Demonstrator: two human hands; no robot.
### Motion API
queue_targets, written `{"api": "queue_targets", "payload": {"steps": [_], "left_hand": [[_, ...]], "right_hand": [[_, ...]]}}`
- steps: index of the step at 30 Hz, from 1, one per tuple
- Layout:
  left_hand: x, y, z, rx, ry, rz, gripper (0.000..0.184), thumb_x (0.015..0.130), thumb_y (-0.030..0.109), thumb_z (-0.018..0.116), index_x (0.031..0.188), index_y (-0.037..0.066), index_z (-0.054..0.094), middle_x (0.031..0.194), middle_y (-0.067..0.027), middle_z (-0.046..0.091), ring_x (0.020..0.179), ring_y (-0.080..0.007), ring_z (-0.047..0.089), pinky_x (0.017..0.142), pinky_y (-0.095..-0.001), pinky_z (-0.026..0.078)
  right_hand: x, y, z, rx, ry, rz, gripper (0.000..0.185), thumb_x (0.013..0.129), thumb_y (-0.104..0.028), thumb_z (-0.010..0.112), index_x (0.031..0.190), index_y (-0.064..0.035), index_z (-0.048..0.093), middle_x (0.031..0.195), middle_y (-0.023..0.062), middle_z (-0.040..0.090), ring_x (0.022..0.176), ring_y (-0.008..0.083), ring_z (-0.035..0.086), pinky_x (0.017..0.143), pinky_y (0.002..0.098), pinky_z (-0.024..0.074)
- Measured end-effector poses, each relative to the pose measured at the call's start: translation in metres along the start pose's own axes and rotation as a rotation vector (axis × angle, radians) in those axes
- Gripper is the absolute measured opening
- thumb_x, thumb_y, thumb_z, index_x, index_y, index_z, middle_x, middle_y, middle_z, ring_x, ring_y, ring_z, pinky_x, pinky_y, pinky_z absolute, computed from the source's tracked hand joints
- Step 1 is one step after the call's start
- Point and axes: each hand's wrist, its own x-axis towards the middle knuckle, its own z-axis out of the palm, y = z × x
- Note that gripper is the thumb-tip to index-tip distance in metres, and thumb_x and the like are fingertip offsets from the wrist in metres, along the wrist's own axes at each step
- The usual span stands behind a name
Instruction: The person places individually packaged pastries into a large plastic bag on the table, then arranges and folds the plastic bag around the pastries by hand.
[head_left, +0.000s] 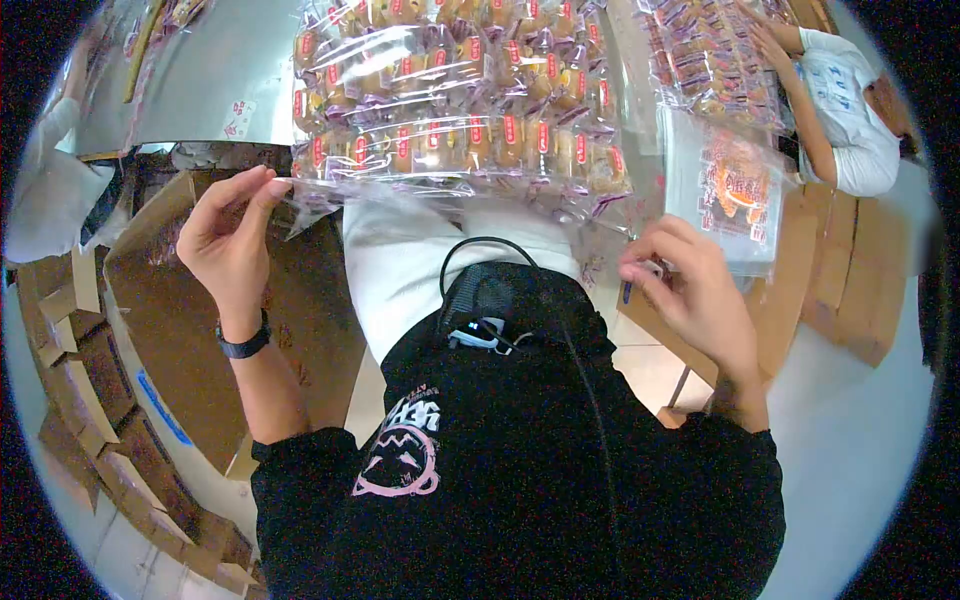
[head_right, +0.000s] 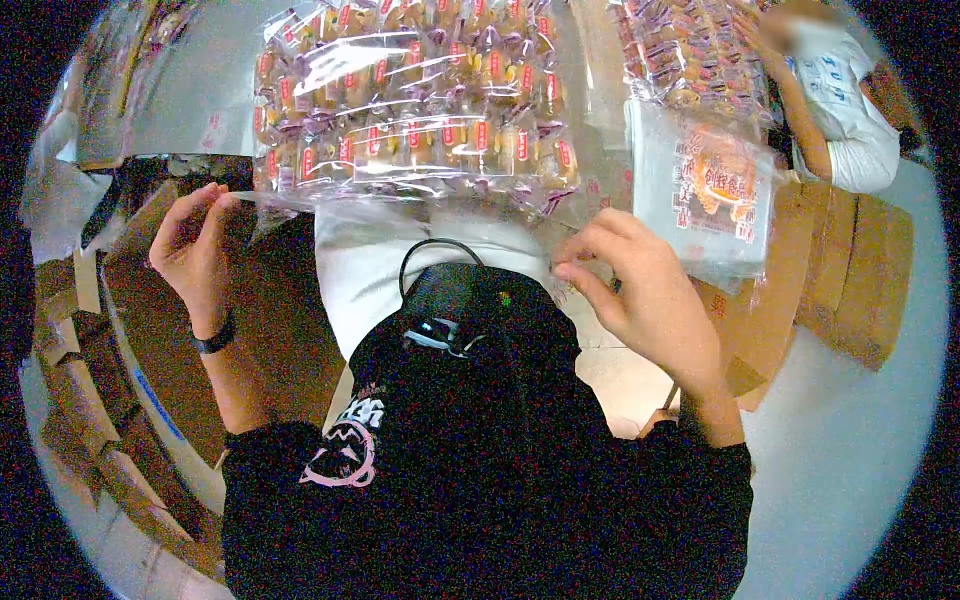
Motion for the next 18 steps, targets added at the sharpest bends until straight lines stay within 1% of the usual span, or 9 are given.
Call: {"api": "queue_targets", "payload": {"steps": [2, 5, 8, 11, 12, 15, 17, 18], "left_hand": [[-0.001, 0.0, -0.001, -0.015, -0.012, -0.003, 0.018, 0.083, -0.007, 0.077, 0.101, -0.004, 0.074, 0.098, -0.0118, 0.075, 0.091, -0.0176, 0.072, 0.085, -0.0281, 0.057], [-0.005, 0.001, -0.003, -0.03, -0.025, -0.007, 0.018, 0.083, -0.007, 0.077, 0.1, -0.004, 0.074, 0.098, -0.0118, 0.075, 0.091, -0.0183, 0.072, 0.085, -0.0288, 0.057], [-0.009, -0.008, -0.01, -0.059, -0.057, 0.003, 0.019, 0.083, -0.008, 0.077, 0.101, -0.004, 0.073, 0.099, -0.0121, 0.075, 0.091, -0.0187, 0.072, 0.085, -0.0297, 0.058], [-0.01, -0.017, -0.011, -0.096, -0.099, 0.048, 0.02, 0.083, -0.009, 0.076, 0.102, -0.004, 0.073, 0.099, -0.0126, 0.075, 0.091, -0.0184, 0.072, 0.085, -0.03, 0.057], [-0.01, -0.015, -0.012, -0.032, -0.092, 0.015, 0.02, 0.083, -0.008, 0.077, 0.102, -0.003, 0.073, 0.099, -0.0124, 0.075, 0.091, -0.0183, 0.072, 0.085, -0.0299, 0.058], [-0.008, -0.013, -0.015, -0.06, -0.092, 0.072, 0.019, 0.082, -0.013, 0.076, 0.1, -0.005, 0.072, 0.096, -0.0122, 0.074, 0.09, -0.0173, 0.071, 0.081, -0.0271, 0.057], [-0.008, -0.014, -0.018, -0.029, -0.095, 0.046, 0.019, 0.082, -0.012, 0.076, 0.1, -0.005, 0.072, 0.096, -0.0119, 0.074, 0.09, -0.0168, 0.071, 0.081, -0.0268, 0.057], [-0.009, -0.014, -0.02, -0.012, -0.093, 0.033, 0.019, 0.082, -0.012, 0.076, 0.1, -0.005, 0.072, 0.096, -0.0117, 0.074, 0.09, -0.0166, 0.071, 0.081, -0.0267, 0.057]], "right_hand": [[-0.002, 0.003, -0.002, 0.008, 0.009, -0.027, 0.019, 0.087, -0.009, 0.072, 0.102, -0.0022, 0.064, 0.094, 0.0144, 0.062, 0.094, 0.0359, 0.061, 0.083, 0.0421, 0.0493], [-0.009, 0.003, -0.001, 0.074, -0.081, 0.028, 0.018, 0.086, -0.009, 0.073, 0.1, -0.002, 0.063, 0.095, 0.0143, 0.063, 0.094, 0.0366, 0.062, 0.084, 0.0421, 0.0494], [-0.016, 0.011, -0.001, 0.124, -0.119, 0.015, 0.019, 0.087, -0.01, 0.073, 0.101, -0.002, 0.063, 0.097, 0.0142, 0.064, 0.092, 0.0341, 0.062, 0.083, 0.0409, 0.0498], [-0.014, 0.014, 0.0, 0.193, -0.217, 0.0, 0.018, 0.088, -0.01, 0.072, 0.102, -0.0021, 0.063, 0.097, 0.0141, 0.065, 0.089, 0.0298, 0.062, 0.08, 0.0385, 0.0504], [-0.014, 0.017, 0.001, 0.221, -0.246, 0.02, 0.018, 0.088, -0.01, 0.072, 0.102, -0.0022, 0.063, 0.096, 0.0136, 0.065, 0.087, 0.0287, 0.062, 0.079, 0.0377, 0.0504], [-0.011, 0.025, 0.002, 0.312, -0.305, 0.033, 0.017, 0.088, -0.01, 0.072, 0.101, -0.0024, 0.064, 0.092, 0.0115, 0.065, 0.082, 0.0249, 0.062, 0.075, 0.0356, 0.0503], [-0.01, 0.031, 0.005, 0.374, -0.313, 0.0, 0.016, 0.088, -0.011, 0.074, 0.098, -0.0023, 0.065, 0.089, 0.0091, 0.065, 0.079, 0.0217, 0.062, 0.073, 0.0345, 0.0501], [-0.009, 0.033, 0.004, 0.415, -0.357, 0.036, 0.017, 0.087, -0.011, 0.074, 0.098, -0.0021, 0.065, 0.087, 0.008, 0.065, 0.079, 0.0201, 0.062, 0.073, 0.0342, 0.05]]}}
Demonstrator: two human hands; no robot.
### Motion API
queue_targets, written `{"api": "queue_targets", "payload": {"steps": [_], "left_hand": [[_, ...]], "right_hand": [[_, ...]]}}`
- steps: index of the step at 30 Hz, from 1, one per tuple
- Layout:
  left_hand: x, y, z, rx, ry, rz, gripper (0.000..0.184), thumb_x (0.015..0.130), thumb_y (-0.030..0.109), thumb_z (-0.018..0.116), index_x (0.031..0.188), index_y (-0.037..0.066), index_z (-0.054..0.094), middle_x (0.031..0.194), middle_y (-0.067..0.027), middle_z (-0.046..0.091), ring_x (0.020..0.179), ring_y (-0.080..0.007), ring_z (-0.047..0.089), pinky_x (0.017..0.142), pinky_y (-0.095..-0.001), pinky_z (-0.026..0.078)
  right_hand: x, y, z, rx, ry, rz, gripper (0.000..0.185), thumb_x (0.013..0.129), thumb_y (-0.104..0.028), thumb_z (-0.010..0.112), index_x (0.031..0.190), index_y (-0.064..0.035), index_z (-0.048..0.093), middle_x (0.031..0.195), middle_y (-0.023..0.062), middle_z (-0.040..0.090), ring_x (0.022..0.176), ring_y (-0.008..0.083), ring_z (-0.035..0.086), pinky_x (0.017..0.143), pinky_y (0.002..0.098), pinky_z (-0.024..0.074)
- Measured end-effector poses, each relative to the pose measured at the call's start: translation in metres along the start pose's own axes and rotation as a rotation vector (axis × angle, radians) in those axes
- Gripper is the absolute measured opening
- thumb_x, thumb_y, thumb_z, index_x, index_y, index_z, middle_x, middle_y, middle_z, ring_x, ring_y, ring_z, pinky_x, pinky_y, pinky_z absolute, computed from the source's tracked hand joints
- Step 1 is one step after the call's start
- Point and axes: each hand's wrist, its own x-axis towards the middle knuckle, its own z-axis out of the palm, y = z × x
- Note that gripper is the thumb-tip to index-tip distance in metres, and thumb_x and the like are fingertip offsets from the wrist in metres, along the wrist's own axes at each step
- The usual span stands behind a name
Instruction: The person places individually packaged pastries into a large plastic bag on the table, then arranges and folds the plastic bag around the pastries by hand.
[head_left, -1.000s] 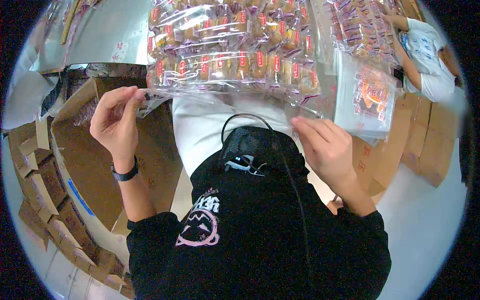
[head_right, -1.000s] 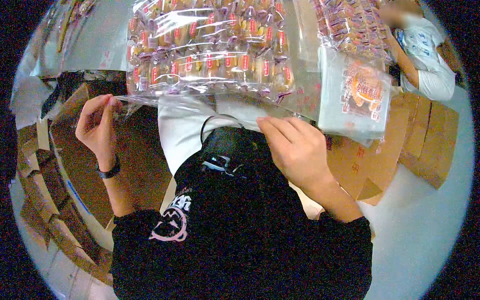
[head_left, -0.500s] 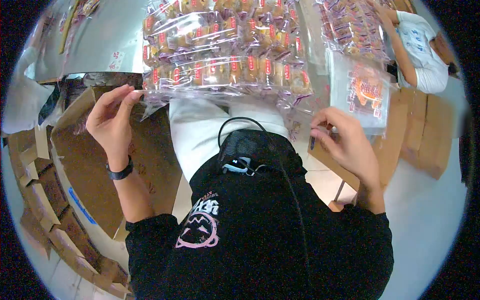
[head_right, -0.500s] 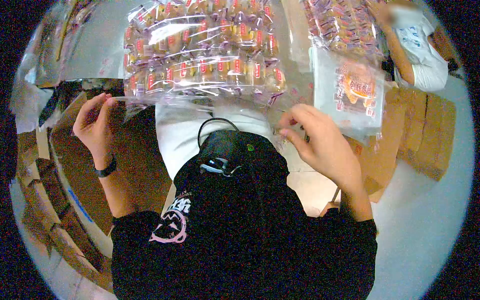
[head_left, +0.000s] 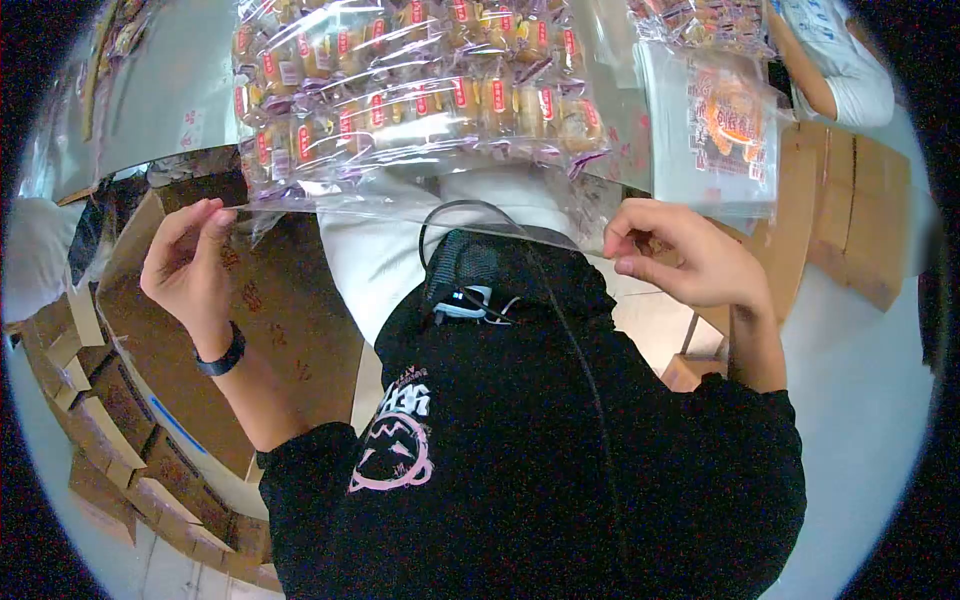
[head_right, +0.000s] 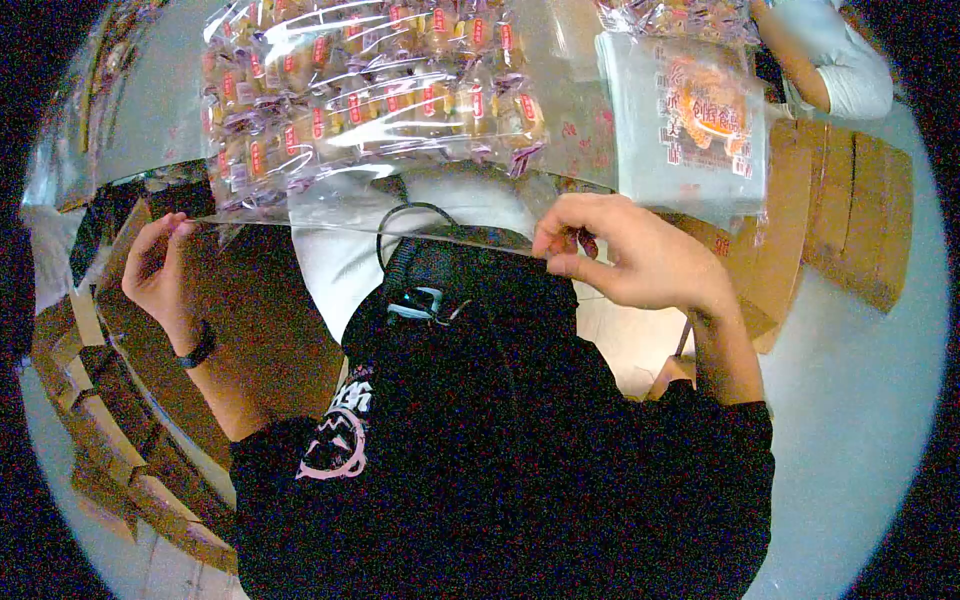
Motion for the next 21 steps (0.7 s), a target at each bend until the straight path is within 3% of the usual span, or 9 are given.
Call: {"api": "queue_targets", "payload": {"steps": [5, 6, 9, 10, 13, 17, 18, 21], "left_hand": [[0.002, -0.015, -0.014, -0.006, -0.008, 0.019, 0.019, 0.083, -0.012, 0.075, 0.1, -0.004, 0.072, 0.096, -0.0107, 0.074, 0.089, -0.0159, 0.071, 0.08, -0.0266, 0.057], [0.002, -0.02, -0.015, -0.021, -0.018, 0.018, 0.019, 0.084, -0.012, 0.075, 0.1, -0.004, 0.072, 0.096, -0.0105, 0.074, 0.089, -0.0159, 0.071, 0.08, -0.0266, 0.057], [0.004, -0.014, -0.008, -0.055, 0.022, -0.025, 0.019, 0.084, -0.011, 0.075, 0.101, -0.003, 0.071, 0.096, -0.0107, 0.074, 0.088, -0.0157, 0.071, 0.08, -0.0263, 0.057], [0.005, -0.012, -0.008, -0.033, 0.032, -0.037, 0.018, 0.085, -0.009, 0.075, 0.101, -0.003, 0.071, 0.097, -0.0107, 0.074, 0.088, -0.0165, 0.07, 0.082, -0.0276, 0.057], [0.004, -0.011, -0.005, -0.02, 0.035, -0.072, 0.018, 0.084, -0.007, 0.076, 0.102, -0.003, 0.071, 0.097, -0.0112, 0.074, 0.088, -0.0177, 0.07, 0.084, -0.0291, 0.057], [0.002, -0.02, -0.01, -0.008, 0.048, -0.076, 0.02, 0.084, -0.009, 0.077, 0.102, -0.004, 0.071, 0.097, -0.0126, 0.074, 0.087, -0.0174, 0.071, 0.081, -0.0279, 0.057], [0.004, -0.021, -0.01, 0.017, 0.048, -0.064, 0.02, 0.084, -0.009, 0.077, 0.102, -0.004, 0.071, 0.097, -0.0129, 0.074, 0.087, -0.0177, 0.071, 0.081, -0.0282, 0.057], [0.004, -0.024, -0.01, 0.01, 0.043, -0.042, 0.019, 0.084, -0.008, 0.077, 0.102, -0.004, 0.071, 0.097, -0.0134, 0.075, 0.087, -0.0179, 0.071, 0.081, -0.0285, 0.057]], "right_hand": [[0.0, 0.002, -0.014, 0.16, -0.245, 0.127, 0.018, 0.085, -0.011, 0.077, 0.096, -0.0021, 0.067, 0.083, 0.0042, 0.066, 0.081, 0.0132, 0.061, 0.074, 0.0316, 0.0501], [0.001, -0.006, -0.013, 0.024, -0.137, 0.125, 0.025, 0.084, -0.015, 0.079, 0.102, -0.003, 0.067, 0.092, 0.0071, 0.068, 0.087, 0.0185, 0.064, 0.08, 0.0328, 0.0513], [0.009, -0.013, 0.01, -0.377, 0.333, -0.248, 0.039, 0.081, -0.022, 0.082, 0.112, -0.0031, 0.067, 0.104, 0.0108, 0.068, 0.098, 0.0271, 0.063, 0.086, 0.0374, 0.0518], [0.006, -0.013, 0.018, -0.402, 0.328, -0.283, 0.054, 0.077, -0.028, 0.085, 0.121, -0.0035, 0.065, 0.114, 0.0121, 0.066, 0.105, 0.0317, 0.061, 0.089, 0.0419, 0.0511], [0.001, -0.006, 0.038, -0.631, 0.24, -0.34, 0.06, 0.07, -0.024, 0.088, 0.123, -0.0056, 0.067, 0.116, 0.01, 0.068, 0.104, 0.0294, 0.063, 0.087, 0.0414, 0.0509], [-0.007, 0.003, 0.059, -0.589, 0.288, -0.317, 0.05, 0.069, -0.016, 0.086, 0.115, -0.0062, 0.07, 0.11, 0.0065, 0.07, 0.095, 0.027, 0.066, 0.078, 0.0382, 0.0523], [-0.007, 0.01, 0.063, -0.622, 0.342, -0.32, 0.032, 0.077, -0.018, 0.079, 0.106, -0.0072, 0.072, 0.103, 0.0035, 0.07, 0.093, 0.0248, 0.064, 0.078, 0.0378, 0.0528], [-0.011, 0.016, 0.065, -0.679, 0.391, -0.319, 0.025, 0.076, -0.015, 0.077, 0.1, -0.0074, 0.073, 0.1, 0.0026, 0.071, 0.089, 0.0241, 0.064, 0.074, 0.0373, 0.0528]]}}
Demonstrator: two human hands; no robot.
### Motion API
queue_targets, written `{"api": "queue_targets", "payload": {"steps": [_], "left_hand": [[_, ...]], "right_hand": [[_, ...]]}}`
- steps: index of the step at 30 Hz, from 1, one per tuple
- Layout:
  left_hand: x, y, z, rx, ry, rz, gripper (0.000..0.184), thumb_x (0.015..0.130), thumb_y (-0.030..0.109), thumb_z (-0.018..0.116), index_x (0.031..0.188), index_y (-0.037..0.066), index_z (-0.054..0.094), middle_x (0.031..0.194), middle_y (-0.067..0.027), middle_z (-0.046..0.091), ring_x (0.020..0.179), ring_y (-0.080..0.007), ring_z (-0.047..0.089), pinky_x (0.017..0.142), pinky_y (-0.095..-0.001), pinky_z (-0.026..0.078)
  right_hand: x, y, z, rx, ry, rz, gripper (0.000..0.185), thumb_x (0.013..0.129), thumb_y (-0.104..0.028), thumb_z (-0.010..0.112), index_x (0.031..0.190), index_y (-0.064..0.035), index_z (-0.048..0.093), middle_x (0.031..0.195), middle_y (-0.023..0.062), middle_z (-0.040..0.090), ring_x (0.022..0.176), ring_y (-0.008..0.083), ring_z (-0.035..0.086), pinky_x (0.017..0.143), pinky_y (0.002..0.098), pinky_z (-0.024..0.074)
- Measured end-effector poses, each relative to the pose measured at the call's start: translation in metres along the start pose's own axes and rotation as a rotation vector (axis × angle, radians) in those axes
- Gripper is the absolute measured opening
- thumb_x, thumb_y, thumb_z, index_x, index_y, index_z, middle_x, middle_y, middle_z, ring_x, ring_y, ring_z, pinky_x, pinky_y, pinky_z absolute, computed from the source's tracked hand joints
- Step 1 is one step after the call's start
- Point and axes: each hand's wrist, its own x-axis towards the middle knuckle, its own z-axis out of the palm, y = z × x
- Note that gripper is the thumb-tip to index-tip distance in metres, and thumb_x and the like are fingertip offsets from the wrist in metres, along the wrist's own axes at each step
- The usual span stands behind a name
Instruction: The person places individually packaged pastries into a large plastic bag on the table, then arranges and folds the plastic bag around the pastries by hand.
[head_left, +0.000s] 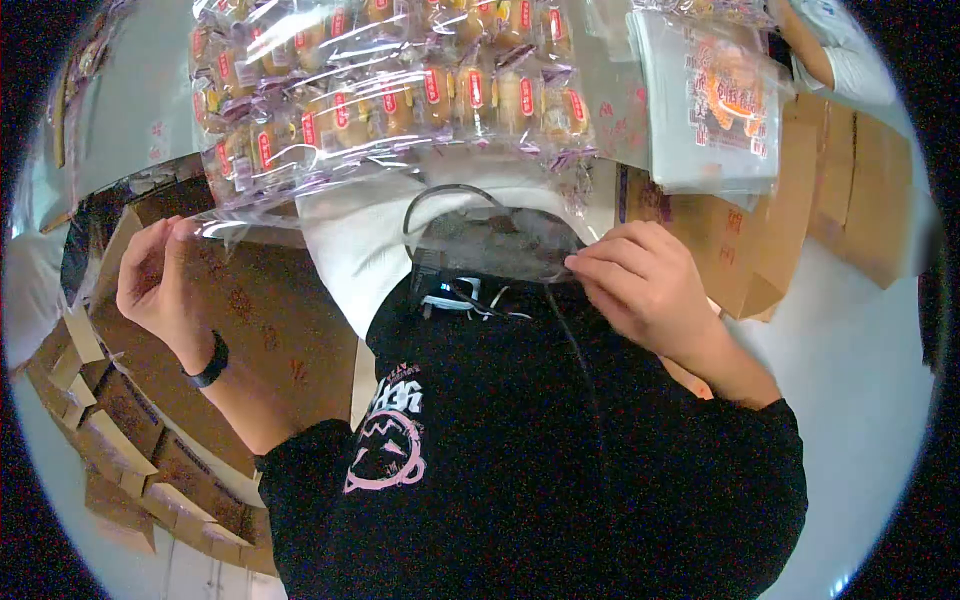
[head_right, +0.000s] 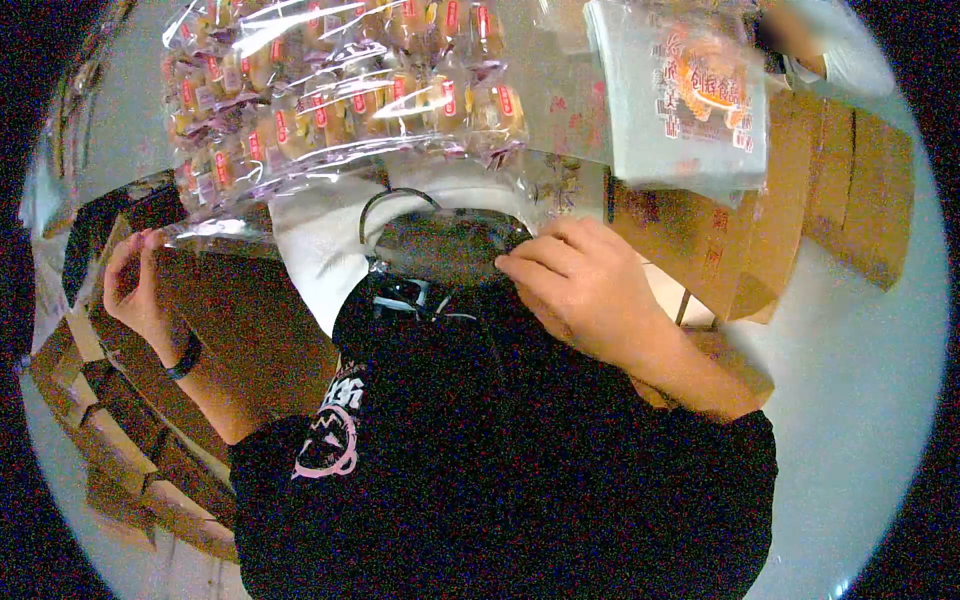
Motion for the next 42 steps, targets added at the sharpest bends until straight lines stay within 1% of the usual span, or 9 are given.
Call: {"api": "queue_targets", "payload": {"steps": [12, 16, 19, 22, 26, 29, 34, 39, 42], "left_hand": [[0.03, 0.01, 0.008, 0.135, -0.025, 0.041, 0.019, 0.084, -0.005, 0.077, 0.102, -0.003, 0.073, 0.102, -0.0121, 0.075, 0.094, -0.0182, 0.071, 0.088, -0.0291, 0.055], [0.067, 0.012, 0.025, 0.016, -0.32, 0.165, 0.01, 0.089, 0.004, 0.074, 0.096, 0.002, 0.068, 0.147, -0.0224, 0.053, 0.132, -0.0277, 0.054, 0.112, -0.0406, 0.04], [0.08, -0.02, 0.033, -0.025, -0.446, 0.177, 0.009, 0.092, 0.009, 0.071, 0.092, 0.005, 0.063, 0.15, -0.0229, 0.05, 0.137, -0.0302, 0.052, 0.115, -0.044, 0.035], [0.081, -0.019, 0.034, -0.052, -0.507, 0.155, 0.015, 0.093, 0.014, 0.07, 0.09, 0.005, 0.058, 0.155, -0.0223, 0.046, 0.145, -0.0309, 0.043, 0.119, -0.0487, 0.03], [0.099, -0.006, 0.032, 0.097, -0.554, 0.327, 0.018, 0.093, 0.018, 0.069, 0.088, 0.006, 0.056, 0.158, -0.0198, 0.042, 0.15, -0.0318, 0.035, 0.12, -0.0487, 0.028], [0.105, 0.002, 0.046, 0.106, -0.579, 0.308, 0.018, 0.095, 0.017, 0.068, 0.089, 0.006, 0.056, 0.153, -0.0193, 0.049, 0.148, -0.0323, 0.038, 0.119, -0.0467, 0.029], [0.099, 0.0, 0.052, 0.045, -0.44, 0.194, 0.012, 0.102, 0.015, 0.059, 0.097, 0.007, 0.051, 0.148, -0.0193, 0.054, 0.147, -0.0334, 0.039, 0.121, -0.0463, 0.024], [0.123, -0.01, 0.06, -0.076, -0.514, 0.171, 0.017, 0.099, 0.019, 0.065, 0.096, 0.005, 0.057, 0.148, -0.018, 0.055, 0.149, -0.0323, 0.036, 0.121, -0.045, 0.026], [0.128, -0.021, 0.064, 0.128, -0.388, 0.383, 0.017, 0.097, 0.02, 0.068, 0.092, 0.006, 0.06, 0.152, -0.0179, 0.051, 0.151, -0.0333, 0.031, 0.122, -0.0456, 0.024]], "right_hand": [[0.052, 0.04, -0.06, -0.014, 0.336, 0.056, 0.01, 0.084, -0.006, 0.075, 0.093, -0.0044, 0.07, 0.092, 0.009, 0.072, 0.081, 0.0271, 0.067, 0.077, 0.0345, 0.0527], [0.093, 0.069, -0.068, 0.194, 0.158, 0.093, 0.016, 0.083, -0.009, 0.08, 0.089, -0.0014, 0.068, 0.087, 0.0069, 0.07, 0.082, 0.0183, 0.066, 0.079, 0.031, 0.0513], [0.11, 0.105, -0.063, 0.549, -0.159, 0.218, 0.028, 0.081, -0.018, 0.084, 0.091, 0.0016, 0.067, 0.082, 0.0025, 0.068, 0.081, 0.0104, 0.063, 0.076, 0.0291, 0.0512], [0.119, 0.099, -0.071, 0.464, -0.146, 0.272, 0.026, 0.084, -0.02, 0.082, 0.088, 0.0006, 0.066, 0.078, 0.0029, 0.066, 0.077, 0.0137, 0.063, 0.076, 0.03, 0.0519], [0.134, 0.109, -0.069, 0.235, -0.077, 0.022, 0.017, 0.095, -0.016, 0.069, 0.092, -0.0014, 0.062, 0.116, 0.0136, 0.069, 0.107, 0.0253, 0.066, 0.094, 0.0347, 0.0495], [0.148, 0.136, -0.049, 0.34, 0.074, -0.047, 0.014, 0.098, -0.016, 0.065, 0.095, -0.0035, 0.058, 0.133, 0.012, 0.062, 0.119, 0.021, 0.057, 0.106, 0.0381, 0.0412], [0.161, 0.145, -0.055, 0.185, 0.194, -0.09, 0.014, 0.1, -0.018, 0.062, 0.101, -0.0035, 0.058, 0.13, 0.0131, 0.063, 0.114, 0.0219, 0.06, 0.103, 0.0377, 0.0432], [0.185, 0.161, -0.048, 0.523, 0.133, 0.013, 0.022, 0.097, -0.021, 0.068, 0.094, -0.0046, 0.054, 0.145, 0.0147, 0.058, 0.105, 0.0202, 0.061, 0.1, 0.0373, 0.0458], [0.196, 0.178, -0.052, 0.264, 0.117, -0.186, 0.032, 0.093, -0.025, 0.074, 0.09, -0.0056, 0.049, 0.148, 0.0167, 0.054, 0.124, 0.0238, 0.058, 0.108, 0.0402, 0.0422]]}}
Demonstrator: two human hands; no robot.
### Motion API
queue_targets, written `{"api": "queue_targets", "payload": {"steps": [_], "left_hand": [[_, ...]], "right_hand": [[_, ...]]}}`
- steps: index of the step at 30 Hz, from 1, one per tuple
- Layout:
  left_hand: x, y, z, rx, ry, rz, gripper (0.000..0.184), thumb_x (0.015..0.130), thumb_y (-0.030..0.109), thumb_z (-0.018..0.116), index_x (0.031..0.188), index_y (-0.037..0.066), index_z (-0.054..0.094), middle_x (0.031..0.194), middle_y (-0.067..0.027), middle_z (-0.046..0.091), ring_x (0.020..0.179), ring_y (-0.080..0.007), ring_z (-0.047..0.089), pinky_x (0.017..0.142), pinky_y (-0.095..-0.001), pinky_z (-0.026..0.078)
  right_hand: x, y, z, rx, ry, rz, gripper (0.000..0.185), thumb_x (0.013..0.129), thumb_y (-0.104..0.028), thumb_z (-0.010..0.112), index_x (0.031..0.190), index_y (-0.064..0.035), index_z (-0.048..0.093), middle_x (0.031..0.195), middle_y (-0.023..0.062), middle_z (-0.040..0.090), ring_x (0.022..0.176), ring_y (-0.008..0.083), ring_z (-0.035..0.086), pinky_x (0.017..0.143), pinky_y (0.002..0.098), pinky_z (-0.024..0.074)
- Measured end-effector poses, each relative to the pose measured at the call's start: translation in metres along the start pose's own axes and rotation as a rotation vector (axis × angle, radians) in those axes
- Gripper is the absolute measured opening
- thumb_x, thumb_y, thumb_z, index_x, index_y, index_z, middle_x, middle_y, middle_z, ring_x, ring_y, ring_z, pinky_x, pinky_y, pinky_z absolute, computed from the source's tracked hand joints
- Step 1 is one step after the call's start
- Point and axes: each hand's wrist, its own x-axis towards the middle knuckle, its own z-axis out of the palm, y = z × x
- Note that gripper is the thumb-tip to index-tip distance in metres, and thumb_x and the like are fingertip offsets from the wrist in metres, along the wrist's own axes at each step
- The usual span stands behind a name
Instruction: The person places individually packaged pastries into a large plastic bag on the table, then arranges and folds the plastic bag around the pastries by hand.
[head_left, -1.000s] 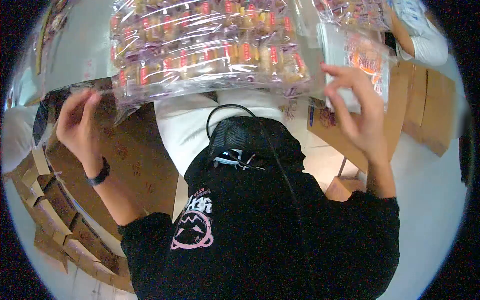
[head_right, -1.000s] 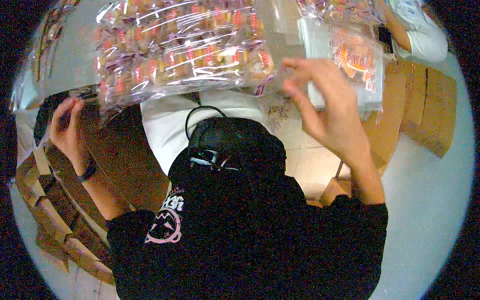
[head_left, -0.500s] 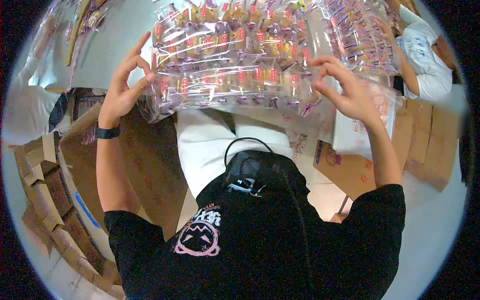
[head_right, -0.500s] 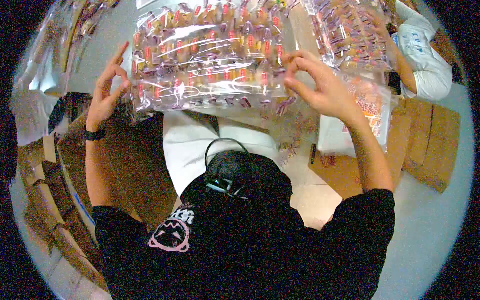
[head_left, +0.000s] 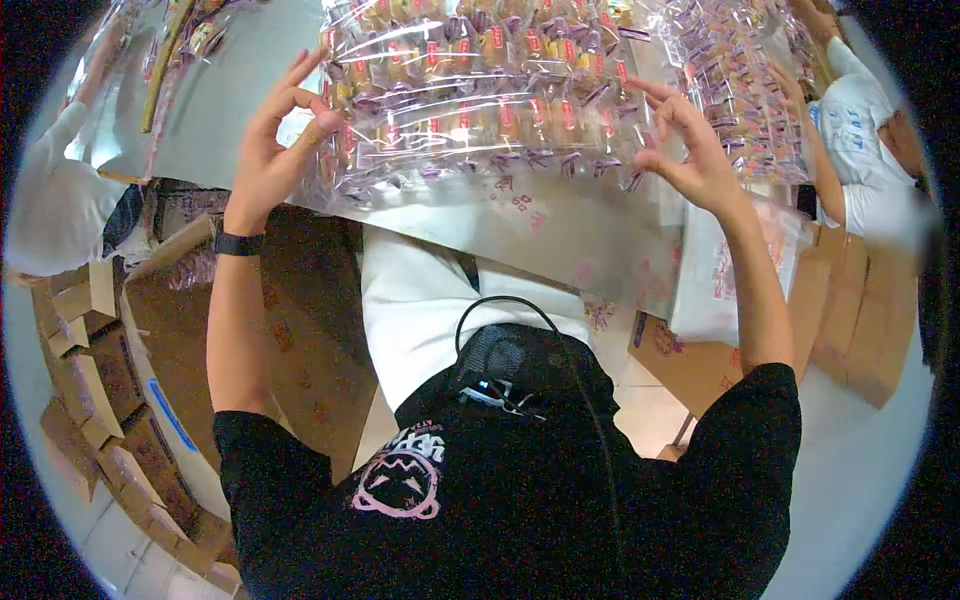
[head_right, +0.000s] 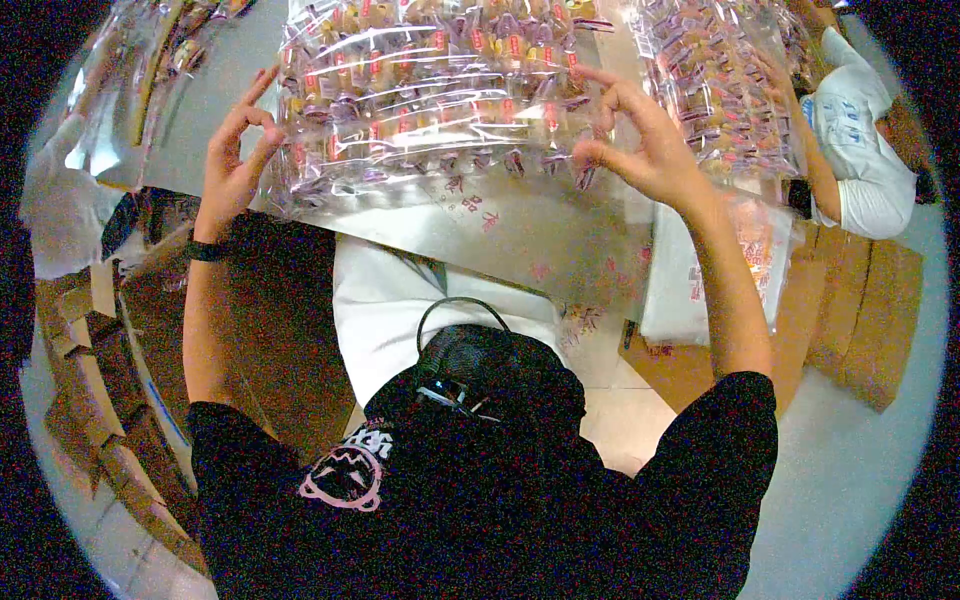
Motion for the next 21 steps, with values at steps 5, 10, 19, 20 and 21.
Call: {"api": "queue_targets", "payload": {"steps": [5, 10, 19, 20, 21], "left_hand": [[0.015, -0.017, 0.007, -0.028, -0.053, -0.013, 0.022, 0.1, 0.027, 0.062, 0.094, 0.006, 0.059, 0.158, -0.0173, 0.043, 0.151, -0.0345, 0.031, 0.121, -0.0457, 0.025], [0.032, -0.025, -0.003, 0.014, -0.101, -0.094, 0.027, 0.103, 0.03, 0.056, 0.097, 0.004, 0.056, 0.154, -0.0189, 0.046, 0.147, -0.0361, 0.038, 0.119, -0.0453, 0.029], [0.052, -0.041, -0.005, 0.197, -0.163, 0.045, 0.026, 0.104, 0.026, 0.054, 0.098, 0.001, 0.057, 0.156, -0.0218, 0.043, 0.147, -0.0371, 0.037, 0.117, -0.043, 0.032], [0.052, -0.042, -0.007, 0.143, -0.173, -0.019, 0.027, 0.104, 0.026, 0.054, 0.099, 0.0, 0.057, 0.156, -0.0221, 0.042, 0.148, -0.037, 0.037, 0.117, -0.0427, 0.032], [0.054, -0.036, -0.01, 0.093, -0.183, -0.084, 0.027, 0.104, 0.026, 0.053, 0.1, 0.0, 0.057, 0.157, -0.0223, 0.042, 0.148, -0.0369, 0.037, 0.117, -0.0425, 0.033]], "right_hand": [[0.03, 0.025, 0.004, -0.049, 0.038, -0.146, 0.038, 0.088, -0.028, 0.079, 0.089, -0.0081, 0.046, 0.152, 0.018, 0.05, 0.145, 0.0275, 0.041, 0.118, 0.0432, 0.032], [0.062, 0.034, -0.02, 0.178, -0.159, 0.124, 0.034, 0.085, -0.023, 0.081, 0.084, -0.0091, 0.05, 0.15, 0.0168, 0.052, 0.148, 0.0287, 0.037, 0.119, 0.0437, 0.0304], [0.114, 0.035, -0.066, 0.241, -0.576, 0.195, 0.023, 0.082, -0.019, 0.082, 0.083, -0.0088, 0.061, 0.151, 0.0184, 0.051, 0.15, 0.0282, 0.034, 0.116, 0.042, 0.0335], [0.12, 0.04, -0.064, 0.226, -0.526, 0.174, 0.023, 0.083, -0.02, 0.081, 0.083, -0.0088, 0.062, 0.153, 0.0192, 0.048, 0.151, 0.0283, 0.031, 0.116, 0.0418, 0.0326], [0.126, 0.046, -0.059, 0.214, -0.476, 0.149, 0.022, 0.083, -0.02, 0.081, 0.084, -0.0088, 0.062, 0.156, 0.0201, 0.045, 0.152, 0.0285, 0.028, 0.116, 0.0415, 0.0318]]}}
